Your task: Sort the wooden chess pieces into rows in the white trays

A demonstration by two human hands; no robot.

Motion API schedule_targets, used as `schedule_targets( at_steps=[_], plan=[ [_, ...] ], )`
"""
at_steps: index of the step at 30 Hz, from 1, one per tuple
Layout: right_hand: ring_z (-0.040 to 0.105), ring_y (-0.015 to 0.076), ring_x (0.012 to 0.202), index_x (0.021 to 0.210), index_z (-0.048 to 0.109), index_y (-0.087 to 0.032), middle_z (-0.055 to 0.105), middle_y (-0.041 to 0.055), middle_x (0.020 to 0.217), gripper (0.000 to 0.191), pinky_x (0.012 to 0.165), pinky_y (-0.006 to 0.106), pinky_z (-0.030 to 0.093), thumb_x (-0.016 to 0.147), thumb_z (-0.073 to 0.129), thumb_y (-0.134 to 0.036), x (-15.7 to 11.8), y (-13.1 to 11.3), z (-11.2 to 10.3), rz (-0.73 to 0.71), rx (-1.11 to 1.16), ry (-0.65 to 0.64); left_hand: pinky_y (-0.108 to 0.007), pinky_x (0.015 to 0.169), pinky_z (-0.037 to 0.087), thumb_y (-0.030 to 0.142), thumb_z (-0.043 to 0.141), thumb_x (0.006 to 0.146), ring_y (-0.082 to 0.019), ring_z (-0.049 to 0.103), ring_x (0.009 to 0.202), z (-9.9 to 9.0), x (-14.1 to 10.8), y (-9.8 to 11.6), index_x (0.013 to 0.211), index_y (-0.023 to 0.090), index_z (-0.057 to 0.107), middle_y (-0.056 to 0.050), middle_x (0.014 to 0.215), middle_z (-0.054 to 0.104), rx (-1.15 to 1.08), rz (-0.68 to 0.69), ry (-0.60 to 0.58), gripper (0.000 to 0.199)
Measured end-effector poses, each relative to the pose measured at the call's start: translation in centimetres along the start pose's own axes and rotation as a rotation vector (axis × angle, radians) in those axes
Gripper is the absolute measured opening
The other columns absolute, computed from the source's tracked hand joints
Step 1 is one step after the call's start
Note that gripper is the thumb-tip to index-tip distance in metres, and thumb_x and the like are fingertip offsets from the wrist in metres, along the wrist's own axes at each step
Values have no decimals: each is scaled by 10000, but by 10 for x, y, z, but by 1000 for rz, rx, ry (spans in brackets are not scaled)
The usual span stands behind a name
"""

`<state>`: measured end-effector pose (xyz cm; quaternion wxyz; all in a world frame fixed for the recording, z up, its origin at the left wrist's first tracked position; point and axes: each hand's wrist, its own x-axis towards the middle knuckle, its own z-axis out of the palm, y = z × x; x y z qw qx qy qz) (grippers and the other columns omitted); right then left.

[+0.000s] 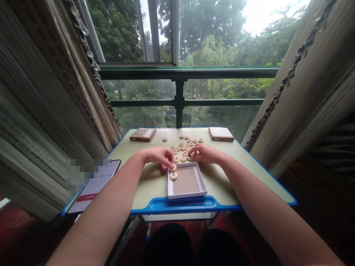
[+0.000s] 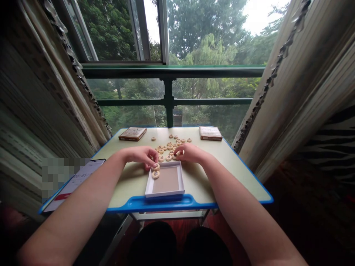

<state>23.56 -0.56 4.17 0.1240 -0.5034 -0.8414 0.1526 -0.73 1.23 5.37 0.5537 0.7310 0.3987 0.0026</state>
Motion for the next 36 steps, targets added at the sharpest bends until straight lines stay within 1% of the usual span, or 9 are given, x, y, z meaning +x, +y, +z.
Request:
schedule_targets(
  at_steps=[6,11,16,20,23,26,31,34,36],
  plan=[
    [578,163,796,990,689,-219,657,47,939,261,696,243,428,752,606,-287,-1,3,-4,23,7,12,-252,592,479,357,800,517,-113,589,588,1,0,0,749,135,599,5,674,624,-11,-17,0,379],
    [575,170,800,949,705,-206,642,58,909,236,704,251,425,761,577,-268,-5,3,-12,81,-18,94,-259,612,488,355,799,525,-115,595,607,0,0,-1,755,137,605,4,693,627,-17,-10,2,372],
    [571,157,775,957,707,-226,627,47,909,252,711,252,433,736,613,-301,-4,-1,-7,-24,41,-14,-269,628,496,353,806,514,-116,599,610,-1,2,-3,764,142,615,5,705,628,-33,-12,-15,379],
    [566,161,798,894,712,-204,621,48,895,205,725,249,430,719,607,-222,-2,-3,-7,-10,21,61,-275,631,506,355,793,538,-127,612,618,-1,1,-3,777,141,609,-9,718,640,-23,-15,-19,370],
    [570,153,790,898,709,-189,628,61,905,224,715,233,425,753,539,-178,-2,2,-10,84,-21,173,-278,634,512,346,784,553,-130,618,621,-1,-1,-2,787,138,607,-17,729,645,-16,-15,-25,360],
    [581,159,782,901,712,-189,641,80,946,253,697,233,421,767,498,-166,-1,12,-13,244,-113,235,-276,627,516,337,773,564,-126,615,608,-1,-2,0,788,138,609,-15,727,641,-9,-16,-26,342],
    [603,211,871,948,709,-197,670,100,998,289,694,253,429,726,528,-162,-1,31,-16,426,-169,225,-259,619,515,327,752,583,-121,610,628,0,-3,0,783,140,612,-11,732,634,-29,-1,-16,307],
    [620,218,838,891,722,-193,693,99,940,246,660,250,436,692,577,-176,-2,38,-17,482,-148,166,-247,602,507,332,740,592,-122,608,639,0,-3,0,785,138,615,-17,746,640,-26,0,-17,301],
    [625,217,824,901,718,-190,692,102,951,251,654,251,442,683,593,-179,-3,41,-18,504,-132,180,-228,550,483,351,729,600,-123,602,628,0,-4,1,795,140,615,-22,736,642,-6,13,2,310]
  ],
)
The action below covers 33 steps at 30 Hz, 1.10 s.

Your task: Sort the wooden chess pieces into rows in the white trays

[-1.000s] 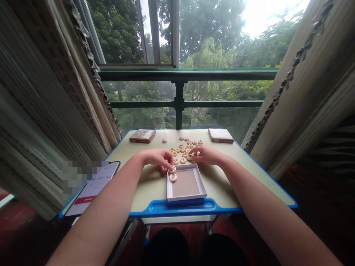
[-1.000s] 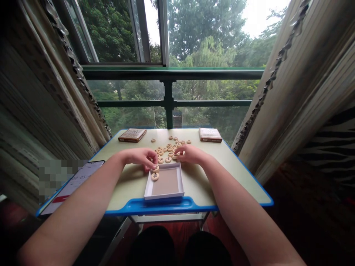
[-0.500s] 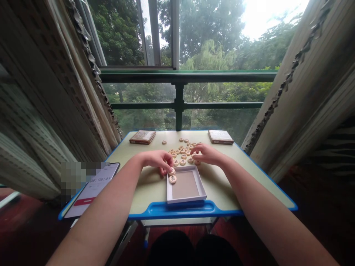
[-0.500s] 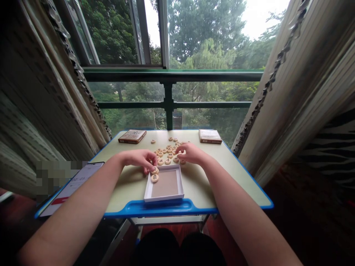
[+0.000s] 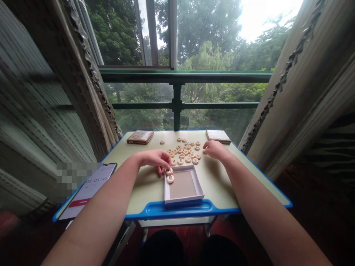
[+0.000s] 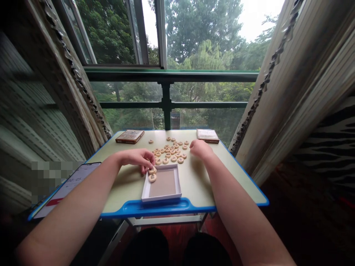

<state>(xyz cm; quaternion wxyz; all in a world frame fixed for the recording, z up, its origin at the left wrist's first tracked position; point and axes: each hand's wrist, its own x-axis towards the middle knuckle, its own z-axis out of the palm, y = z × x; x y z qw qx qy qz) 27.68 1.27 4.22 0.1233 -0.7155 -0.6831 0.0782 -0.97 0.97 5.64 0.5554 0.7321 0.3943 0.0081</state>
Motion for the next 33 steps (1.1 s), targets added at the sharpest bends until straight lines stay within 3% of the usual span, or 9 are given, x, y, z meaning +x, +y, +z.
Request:
schedule_targets(
  at_steps=[3,5,9,11,14,19,26,29,33],
  plan=[
    [617,229,882,1025,679,-178,662,119,1053,340,685,264,452,698,584,-178,1,4,0,34,9,70,-209,449,407,396,685,639,-112,572,567,-1,-1,2,826,145,604,-38,767,654,29,51,122,323],
    [608,237,916,1060,663,-161,651,127,1080,361,715,272,453,709,581,-188,0,4,0,29,-12,67,-217,438,378,421,642,671,-105,542,533,-4,1,1,816,145,600,-41,758,651,79,98,301,314],
    [620,206,828,966,697,-173,682,88,978,288,689,250,450,698,596,-193,-6,-5,-2,-90,-8,-76,-269,608,441,404,590,699,-163,570,672,-11,12,-8,761,144,628,-56,738,637,416,160,728,271],
    [620,186,777,948,698,-175,685,69,949,285,650,236,447,675,617,-186,-10,-11,-3,-131,27,-114,-299,741,448,379,568,709,-211,581,823,-14,18,-14,788,149,651,-83,846,647,602,158,814,257],
    [616,166,761,963,687,-170,684,55,937,303,632,221,446,666,634,-192,-12,-15,-2,-123,105,-106,-306,831,432,389,540,727,-235,569,927,-16,25,-20,854,156,669,-103,963,638,678,96,804,295],
    [613,146,773,987,672,-157,682,55,949,334,637,203,455,661,606,-134,-10,-18,4,-172,252,-142,-300,770,458,335,556,713,-214,597,851,-12,29,-22,996,149,644,-108,1061,629,485,0,691,350],
    [595,139,723,899,698,-162,673,52,885,235,658,219,460,705,569,-132,-9,-26,13,-225,241,-49,-261,678,485,194,584,639,-197,610,841,-13,32,-26,1051,138,614,-86,948,646,274,48,668,416],
    [591,149,760,895,702,-161,650,73,916,225,709,240,466,735,547,-129,-8,-28,17,-274,186,-3,-275,701,481,187,585,647,-202,610,824,-12,33,-25,987,148,650,-78,888,651,339,40,708,348],
    [568,190,932,922,699,-170,622,98,1026,238,875,307,433,770,521,-126,-12,-35,24,-403,143,81,-297,788,462,216,551,692,-204,590,871,-9,31,-20,899,164,681,-86,988,645,490,173,780,249]
  ],
)
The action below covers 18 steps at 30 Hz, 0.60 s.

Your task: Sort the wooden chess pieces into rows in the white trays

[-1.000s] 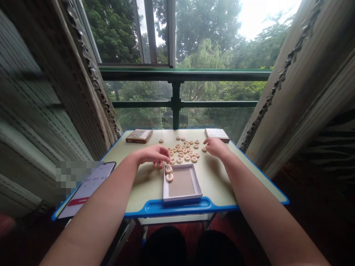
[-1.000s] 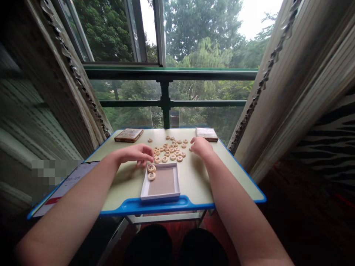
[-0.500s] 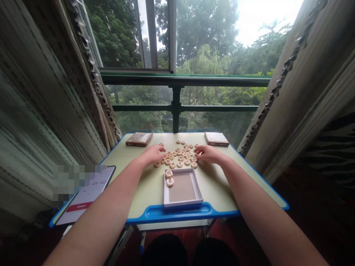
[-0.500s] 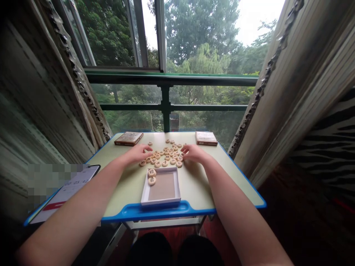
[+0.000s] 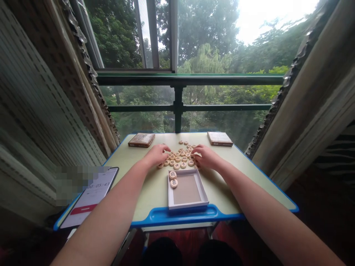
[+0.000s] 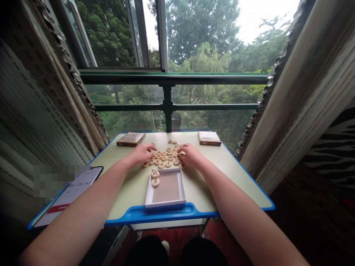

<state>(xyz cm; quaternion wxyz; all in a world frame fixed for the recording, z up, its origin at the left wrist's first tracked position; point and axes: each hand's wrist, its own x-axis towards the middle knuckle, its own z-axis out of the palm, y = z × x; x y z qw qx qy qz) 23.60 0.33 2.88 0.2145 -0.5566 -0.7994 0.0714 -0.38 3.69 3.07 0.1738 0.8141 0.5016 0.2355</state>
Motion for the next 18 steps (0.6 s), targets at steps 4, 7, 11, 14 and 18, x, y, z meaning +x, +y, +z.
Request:
schedule_targets(
  at_steps=[4,7,11,14,18],
  plan=[
    [495,238,1080,1000,688,-209,617,84,1121,243,971,396,359,796,558,-231,-1,-12,7,-192,0,15,-279,773,461,239,515,733,-186,583,839,-5,-2,6,838,171,689,-60,934,663,39,74,32,215],
    [529,221,1008,925,709,-204,668,66,1026,202,956,381,363,811,545,-229,0,-16,10,-286,10,-42,-274,767,459,221,521,726,-180,578,809,-6,-2,5,830,168,692,-58,929,664,83,63,41,206],
    [561,207,924,868,714,-184,690,73,939,182,905,353,385,794,548,-172,0,-17,9,-247,-11,-28,-277,774,459,263,537,733,-196,588,817,-1,-2,4,852,170,701,-68,929,660,107,62,-41,223],
    [564,207,930,903,711,-193,687,69,969,180,898,346,384,772,588,-193,0,-18,8,-242,-4,-52,-274,791,455,278,530,750,-204,592,845,4,-2,6,864,173,708,-73,922,663,117,100,-73,235],
    [564,210,905,904,707,-186,693,59,939,184,887,348,384,743,622,-208,0,-16,8,-211,-1,-40,-282,803,453,226,509,766,-201,595,849,8,-2,7,904,170,706,-80,936,667,147,122,-49,247]
  ],
)
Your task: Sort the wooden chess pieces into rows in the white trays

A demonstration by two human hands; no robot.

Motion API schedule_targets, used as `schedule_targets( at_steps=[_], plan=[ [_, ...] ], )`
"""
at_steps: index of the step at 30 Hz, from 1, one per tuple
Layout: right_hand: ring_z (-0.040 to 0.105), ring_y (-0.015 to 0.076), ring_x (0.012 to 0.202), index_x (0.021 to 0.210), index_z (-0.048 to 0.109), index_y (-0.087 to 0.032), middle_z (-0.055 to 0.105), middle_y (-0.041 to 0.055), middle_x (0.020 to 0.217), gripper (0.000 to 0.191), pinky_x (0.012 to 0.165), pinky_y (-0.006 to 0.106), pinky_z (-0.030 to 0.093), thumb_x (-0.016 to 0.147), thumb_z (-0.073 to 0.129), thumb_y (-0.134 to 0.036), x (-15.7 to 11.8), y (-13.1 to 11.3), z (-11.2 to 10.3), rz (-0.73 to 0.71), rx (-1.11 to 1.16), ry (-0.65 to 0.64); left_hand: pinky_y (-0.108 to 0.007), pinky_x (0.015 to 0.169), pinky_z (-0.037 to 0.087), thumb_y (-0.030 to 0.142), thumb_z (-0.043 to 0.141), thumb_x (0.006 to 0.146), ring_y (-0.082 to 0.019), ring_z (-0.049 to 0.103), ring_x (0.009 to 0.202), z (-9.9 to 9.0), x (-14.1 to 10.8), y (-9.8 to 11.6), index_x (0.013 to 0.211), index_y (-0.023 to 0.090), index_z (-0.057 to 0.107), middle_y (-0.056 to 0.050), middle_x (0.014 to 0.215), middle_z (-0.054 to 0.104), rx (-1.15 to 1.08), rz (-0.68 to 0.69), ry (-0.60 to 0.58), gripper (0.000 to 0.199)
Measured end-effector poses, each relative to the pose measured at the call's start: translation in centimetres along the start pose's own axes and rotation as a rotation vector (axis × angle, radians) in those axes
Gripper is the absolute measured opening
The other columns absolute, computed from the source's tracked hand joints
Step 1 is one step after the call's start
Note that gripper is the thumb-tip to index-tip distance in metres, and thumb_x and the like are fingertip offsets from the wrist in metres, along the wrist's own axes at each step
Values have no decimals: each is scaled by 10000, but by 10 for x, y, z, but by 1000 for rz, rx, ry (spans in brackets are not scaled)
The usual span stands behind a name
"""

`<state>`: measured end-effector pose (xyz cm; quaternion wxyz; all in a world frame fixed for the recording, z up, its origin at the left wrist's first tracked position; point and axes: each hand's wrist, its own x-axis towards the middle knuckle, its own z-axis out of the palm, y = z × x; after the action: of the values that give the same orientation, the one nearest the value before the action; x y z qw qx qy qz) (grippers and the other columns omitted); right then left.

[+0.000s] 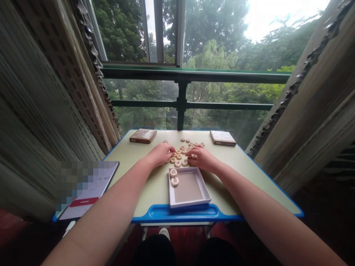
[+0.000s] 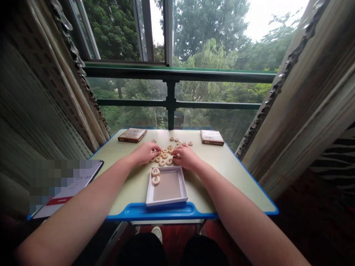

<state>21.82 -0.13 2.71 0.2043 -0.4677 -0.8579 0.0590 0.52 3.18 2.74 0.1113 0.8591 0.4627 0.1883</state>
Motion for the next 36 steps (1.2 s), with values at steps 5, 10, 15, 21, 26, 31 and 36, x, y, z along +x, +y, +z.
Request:
schedule_targets(
  at_steps=[5,10,15,21,26,31,36],
  plan=[
    [546,220,903,899,705,-200,698,43,937,182,852,346,402,734,634,-231,1,5,0,111,0,35,-285,842,451,178,523,764,-200,598,871,4,2,-4,887,171,723,-84,931,678,1,67,-17,235],
    [519,237,944,907,719,-205,707,45,910,203,851,349,415,752,627,-302,0,3,-1,125,43,-11,-285,841,463,164,546,756,-198,603,858,9,4,-6,868,161,735,-87,934,688,-24,82,13,220],
    [522,216,951,934,712,-206,694,34,928,241,853,325,420,749,567,-153,-1,4,-9,131,69,41,-277,860,460,66,479,749,-183,597,897,11,4,-3,881,182,731,-54,956,694,32,85,76,307],
    [525,223,941,929,713,-219,651,67,985,245,863,343,404,745,564,-159,-4,9,-16,198,-7,59,-316,876,451,268,535,786,-209,578,914,8,0,2,879,199,728,-63,914,682,97,63,80,225],
    [547,193,861,839,712,-213,651,50,868,168,872,340,374,753,568,-205,-1,5,-6,115,-15,-38,-323,866,449,291,534,792,-211,577,903,10,1,0,843,195,726,-68,908,672,87,70,50,220],
    [544,190,821,768,700,-179,649,62,835,162,828,326,379,764,565,-268,2,5,-2,158,-22,0,-306,828,463,259,520,803,-199,591,891,13,3,0,987,179,684,-72,944,672,46,61,76,259],
    [528,211,940,898,719,-212,636,63,992,225,893,343,359,748,552,-220,-2,6,-12,146,26,-8,-300,881,434,268,494,814,-204,583,947,9,1,2,1104,167,621,-75,988,665,85,-33,138,332]
  ],
)
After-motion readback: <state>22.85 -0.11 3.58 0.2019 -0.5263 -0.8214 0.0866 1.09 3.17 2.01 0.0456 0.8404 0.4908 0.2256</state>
